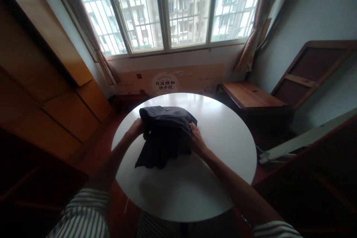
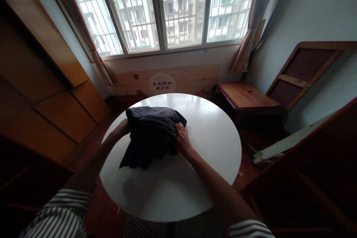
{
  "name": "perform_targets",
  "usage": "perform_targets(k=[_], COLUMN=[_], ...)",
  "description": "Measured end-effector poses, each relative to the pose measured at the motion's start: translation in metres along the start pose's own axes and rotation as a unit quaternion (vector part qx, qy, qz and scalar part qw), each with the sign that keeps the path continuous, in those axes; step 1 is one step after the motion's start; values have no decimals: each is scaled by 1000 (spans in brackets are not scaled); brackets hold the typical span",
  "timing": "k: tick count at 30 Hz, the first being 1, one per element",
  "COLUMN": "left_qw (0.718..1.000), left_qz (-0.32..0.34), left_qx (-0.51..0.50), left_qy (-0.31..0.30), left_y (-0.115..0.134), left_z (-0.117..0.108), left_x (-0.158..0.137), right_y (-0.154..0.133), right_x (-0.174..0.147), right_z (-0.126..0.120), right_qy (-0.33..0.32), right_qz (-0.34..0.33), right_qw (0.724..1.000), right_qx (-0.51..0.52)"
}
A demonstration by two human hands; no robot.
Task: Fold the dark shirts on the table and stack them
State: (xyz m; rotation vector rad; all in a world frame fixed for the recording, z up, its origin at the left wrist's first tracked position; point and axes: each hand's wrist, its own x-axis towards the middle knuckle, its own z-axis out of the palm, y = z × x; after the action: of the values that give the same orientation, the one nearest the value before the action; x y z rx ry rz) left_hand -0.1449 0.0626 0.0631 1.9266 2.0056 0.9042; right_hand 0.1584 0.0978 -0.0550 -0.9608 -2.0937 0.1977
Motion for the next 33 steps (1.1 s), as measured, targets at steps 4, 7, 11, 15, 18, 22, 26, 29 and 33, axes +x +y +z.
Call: perform_targets(k=[4, 7, 11, 15, 18, 22, 26, 29, 33], left_qw=[992, 979, 971, 975, 972, 966, 972, 981, 987], left_qz=[93, 201, 214, 208, 223, 235, 226, 190, 147], left_qx=[-4, 6, 8, 8, 19, 31, 36, 31, 10], left_qy=[81, -19, -109, -78, -76, -103, -45, 26, 57], left_y=[13, 16, -2, -19, -24, -35, -55, -73, -101], left_z=[-12, 7, 41, 57, 60, 67, 75, 70, 56], left_x=[-31, -57, -71, -74, -79, -86, -86, -78, -55], right_y=[8, 5, 1, 15, 29, 21, -7, -22, -32], right_x=[0, 5, 14, 26, 40, 55, 61, 67, 89], right_z=[5, -9, -39, -47, -36, -14, 10, 34, 70], right_qy=[-19, -51, -48, 11, -64, -145, -119, -121, -112], right_qz=[-21, -13, 32, 105, 138, 107, 136, 177, 189], right_qw=[999, 994, 973, 979, 961, 895, 871, 847, 833], right_qx=[18, 99, 224, 175, 233, 409, 458, 486, 507])
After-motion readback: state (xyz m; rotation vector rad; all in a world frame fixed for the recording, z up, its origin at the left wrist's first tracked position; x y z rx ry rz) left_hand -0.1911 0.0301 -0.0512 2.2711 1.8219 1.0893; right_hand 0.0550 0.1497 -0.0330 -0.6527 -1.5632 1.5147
